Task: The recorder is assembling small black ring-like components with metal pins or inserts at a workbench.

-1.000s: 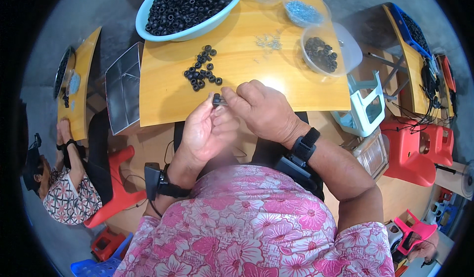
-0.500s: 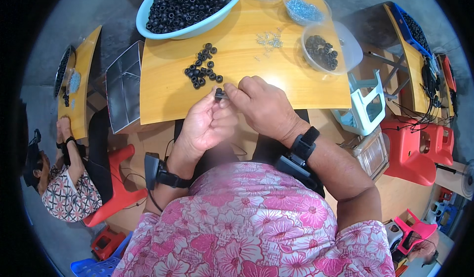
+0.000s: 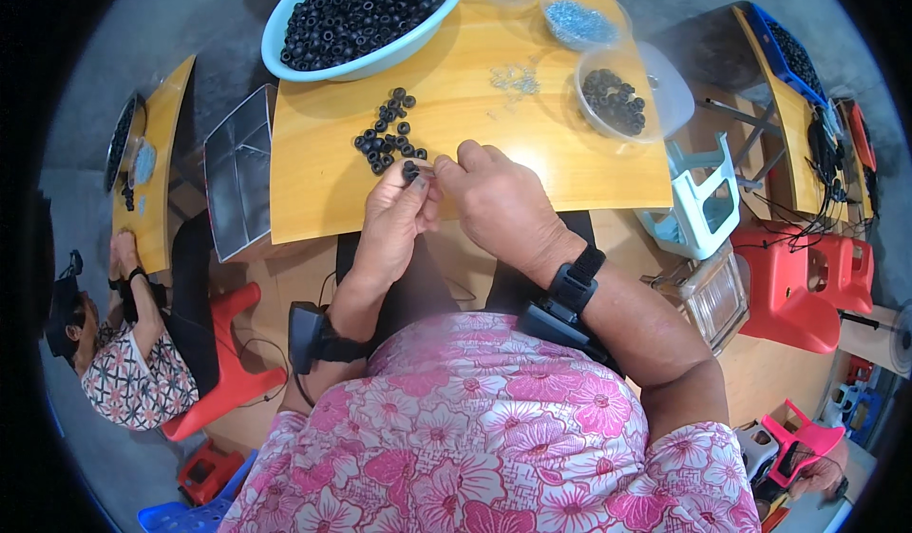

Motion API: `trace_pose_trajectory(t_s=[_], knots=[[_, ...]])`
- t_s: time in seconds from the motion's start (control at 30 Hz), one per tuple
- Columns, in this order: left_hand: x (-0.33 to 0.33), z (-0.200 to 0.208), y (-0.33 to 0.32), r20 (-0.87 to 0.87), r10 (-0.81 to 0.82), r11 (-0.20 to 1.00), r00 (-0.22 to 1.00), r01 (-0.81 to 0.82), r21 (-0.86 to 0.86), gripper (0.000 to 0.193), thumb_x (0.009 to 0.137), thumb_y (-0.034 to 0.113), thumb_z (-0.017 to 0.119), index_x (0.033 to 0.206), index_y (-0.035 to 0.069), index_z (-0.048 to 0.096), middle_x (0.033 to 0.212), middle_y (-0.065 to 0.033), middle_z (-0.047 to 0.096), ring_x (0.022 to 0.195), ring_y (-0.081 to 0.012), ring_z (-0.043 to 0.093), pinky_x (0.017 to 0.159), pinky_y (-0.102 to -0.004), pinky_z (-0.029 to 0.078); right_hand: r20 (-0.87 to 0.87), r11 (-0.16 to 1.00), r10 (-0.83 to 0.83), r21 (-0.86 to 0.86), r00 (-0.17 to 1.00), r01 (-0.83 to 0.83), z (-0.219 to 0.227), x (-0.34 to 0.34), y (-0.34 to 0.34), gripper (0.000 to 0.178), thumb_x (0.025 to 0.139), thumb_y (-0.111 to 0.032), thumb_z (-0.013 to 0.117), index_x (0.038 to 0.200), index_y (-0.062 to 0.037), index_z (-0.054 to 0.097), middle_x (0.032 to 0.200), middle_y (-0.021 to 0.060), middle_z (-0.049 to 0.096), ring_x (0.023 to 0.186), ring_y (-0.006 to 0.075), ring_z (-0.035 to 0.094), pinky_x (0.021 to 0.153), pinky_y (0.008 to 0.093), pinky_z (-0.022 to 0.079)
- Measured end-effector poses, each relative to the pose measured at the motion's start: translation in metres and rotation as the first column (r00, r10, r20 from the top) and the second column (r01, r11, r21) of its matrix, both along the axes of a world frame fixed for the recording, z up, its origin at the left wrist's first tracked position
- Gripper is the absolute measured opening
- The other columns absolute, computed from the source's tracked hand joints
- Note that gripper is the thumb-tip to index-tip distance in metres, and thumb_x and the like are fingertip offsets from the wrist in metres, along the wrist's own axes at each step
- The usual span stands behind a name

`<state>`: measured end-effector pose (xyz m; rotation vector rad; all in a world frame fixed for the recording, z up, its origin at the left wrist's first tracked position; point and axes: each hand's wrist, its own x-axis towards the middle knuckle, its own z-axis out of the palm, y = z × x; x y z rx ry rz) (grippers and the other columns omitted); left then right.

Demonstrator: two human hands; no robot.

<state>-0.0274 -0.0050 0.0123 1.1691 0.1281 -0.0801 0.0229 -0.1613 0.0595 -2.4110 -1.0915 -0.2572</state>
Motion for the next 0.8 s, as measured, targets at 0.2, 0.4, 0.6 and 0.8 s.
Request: trace_pose_trajectory(t_s=[0.2,0.4,0.6,0.8], knots=[[0.005,0.0,0.004,-0.051,-0.013,0.998,0.999,0.016,0.062,0.023,0.099,0.027,0.045,0.103,0.007,0.055,0.079,0.0014,0.052,0.062,-0.0044,0.046,0.054,-0.0196,0.04,-0.18,0.991,-0.067,0.101,0.981,0.086,-0.017,0.007,-0.011,0.028,0.078,-0.005,0.055,0.105,-0.0057,0.06,0.082,0.0129,0.054,0.076,0.0321,0.058,0.065,0.0412,0.05],[0.011,-0.001,0.007,-0.112,-0.032,0.986,0.993,0.049,0.161,0.027,0.099,0.029,0.045,0.1,0.005,0.057,0.074,0.0016,0.051,0.057,-0.0048,0.045,0.05,-0.0188,0.038,-0.14,0.975,-0.219,-0.078,0.966,0.209,-0.041,0.027,-0.009,0.029,0.08,-0.006,0.054,0.109,-0.001,0.056,0.089,0.0166,0.052,0.087,0.0344,0.055,0.071,0.0416,0.049],[0.014,-0.001,0.01,-0.179,-0.06,0.994,0.982,0.075,0.076,0.029,0.098,0.03,0.045,0.101,0.004,0.058,0.074,0.0023,0.052,0.057,-0.0051,0.045,0.052,-0.0194,0.038,-0.043,0.98,-0.149,-0.143,0.988,0.141,-0.054,0.036,-0.007,0.023,0.08,-0.007,0.055,0.101,0.0005,0.055,0.09,0.0166,0.05,0.087,0.0347,0.052,0.072,0.0418,0.048],[0.012,0.004,0.004,-0.166,-0.107,0.992,0.98,0.116,0.046,0.028,0.099,0.028,0.044,0.103,0.004,0.057,0.073,0.0018,0.05,0.058,-0.0058,0.044,0.052,-0.0201,0.037,-0.143,0.975,-0.22,-0.04,0.965,0.217,-0.048,0.036,-0.018,0.02,0.08,-0.009,0.059,0.098,-0.0018,0.057,0.088,0.0164,0.052,0.087,0.0353,0.054,0.073,0.0429,0.048]])
